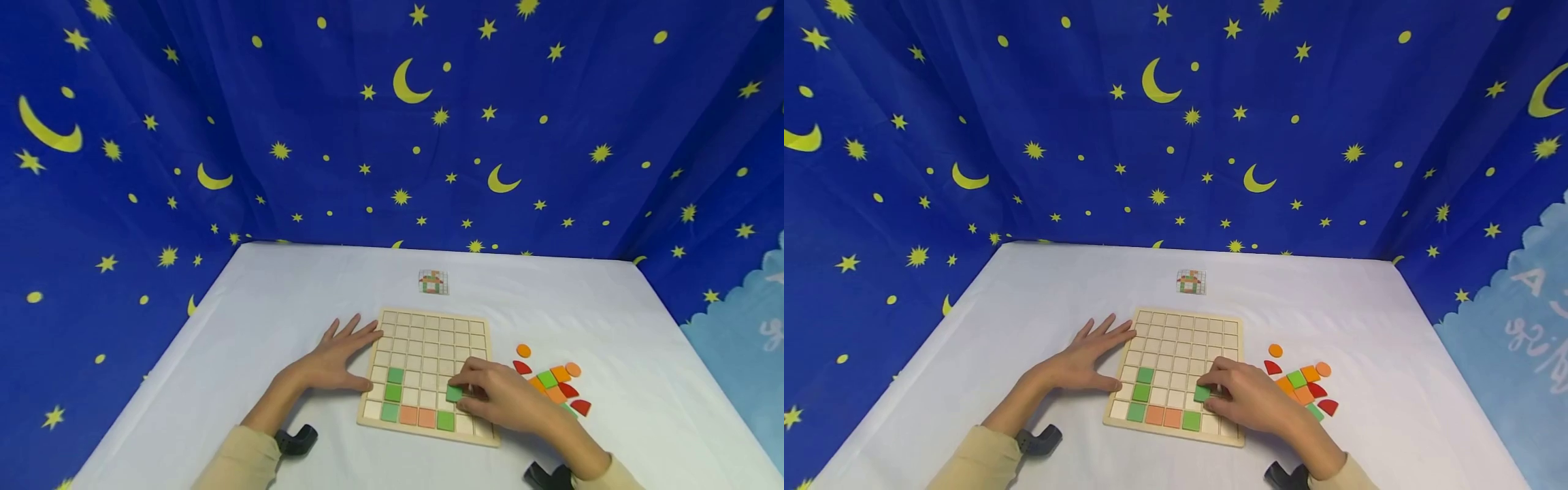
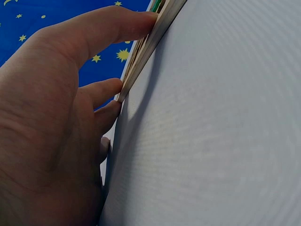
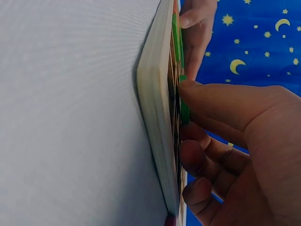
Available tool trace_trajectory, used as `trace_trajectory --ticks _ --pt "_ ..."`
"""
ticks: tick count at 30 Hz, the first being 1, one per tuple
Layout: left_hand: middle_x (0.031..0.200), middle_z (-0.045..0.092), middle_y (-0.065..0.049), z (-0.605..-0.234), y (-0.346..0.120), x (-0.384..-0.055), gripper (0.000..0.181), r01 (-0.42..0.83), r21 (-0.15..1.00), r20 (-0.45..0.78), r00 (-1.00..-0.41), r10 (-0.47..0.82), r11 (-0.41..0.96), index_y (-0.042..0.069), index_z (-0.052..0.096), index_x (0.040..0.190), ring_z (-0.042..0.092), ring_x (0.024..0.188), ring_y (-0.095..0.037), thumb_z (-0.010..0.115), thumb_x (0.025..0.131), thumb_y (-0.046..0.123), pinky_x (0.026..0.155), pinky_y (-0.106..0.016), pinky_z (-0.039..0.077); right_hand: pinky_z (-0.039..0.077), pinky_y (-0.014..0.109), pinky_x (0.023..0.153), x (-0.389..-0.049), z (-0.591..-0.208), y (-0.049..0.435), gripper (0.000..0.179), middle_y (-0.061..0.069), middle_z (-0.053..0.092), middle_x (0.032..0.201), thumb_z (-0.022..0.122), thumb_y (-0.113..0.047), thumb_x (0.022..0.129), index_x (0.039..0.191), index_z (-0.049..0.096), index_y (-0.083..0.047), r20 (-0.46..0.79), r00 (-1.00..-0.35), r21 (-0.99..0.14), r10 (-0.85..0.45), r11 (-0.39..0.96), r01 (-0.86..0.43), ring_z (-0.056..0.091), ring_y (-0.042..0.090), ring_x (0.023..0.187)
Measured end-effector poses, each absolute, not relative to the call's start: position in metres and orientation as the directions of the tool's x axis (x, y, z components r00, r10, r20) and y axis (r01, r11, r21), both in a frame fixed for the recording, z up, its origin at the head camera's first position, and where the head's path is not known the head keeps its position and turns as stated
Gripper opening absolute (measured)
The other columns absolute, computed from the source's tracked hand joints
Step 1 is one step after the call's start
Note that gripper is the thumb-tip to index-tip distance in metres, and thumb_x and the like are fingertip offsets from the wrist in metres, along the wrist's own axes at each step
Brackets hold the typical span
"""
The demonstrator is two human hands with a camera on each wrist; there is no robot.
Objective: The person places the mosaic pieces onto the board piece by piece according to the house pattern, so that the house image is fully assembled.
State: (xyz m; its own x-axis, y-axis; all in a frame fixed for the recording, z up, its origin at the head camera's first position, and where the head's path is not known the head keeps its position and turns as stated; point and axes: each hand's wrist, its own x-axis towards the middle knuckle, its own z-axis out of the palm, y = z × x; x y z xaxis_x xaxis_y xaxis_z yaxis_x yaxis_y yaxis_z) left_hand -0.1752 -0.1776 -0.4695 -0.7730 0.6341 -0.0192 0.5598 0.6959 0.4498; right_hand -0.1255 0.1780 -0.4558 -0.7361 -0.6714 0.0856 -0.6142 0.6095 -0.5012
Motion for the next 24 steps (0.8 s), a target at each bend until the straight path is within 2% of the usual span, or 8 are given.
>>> trace_trajectory --ticks 10,24 --pt "0.159 0.018 0.001 -0.468 -0.177 -0.176 0.096 0.559 0.45 -0.02 -0.774 0.633 0.697 0.022 0.03 0.152 0.0 0.145 -0.029 0.069 0.074 0.063 0.112 -0.054 -0.005 0.042 0.02 0.059 -0.124 -0.454 0.173 0.026 -0.017 0.056 0.092 0.07 -0.036 0.088 0.112 0.07 -0.026 0.074 -0.72 -0.522 -0.69 0.589 -0.617 0.049 0.003 0.069" --pt "0.159 0.018 0.001 -0.467 -0.176 -0.176 0.097 0.55 0.465 -0.027 -0.775 0.631 0.694 0.022 0.03 0.152 0.001 0.145 -0.03 0.069 0.074 0.063 0.112 -0.053 -0.005 0.043 0.02 0.064 -0.123 -0.454 0.167 0.026 -0.018 0.055 0.097 0.068 -0.035 0.09 0.115 0.07 -0.028 0.061 -0.716 -0.541 -0.695 0.58 -0.609 0.05 0.003 0.074"
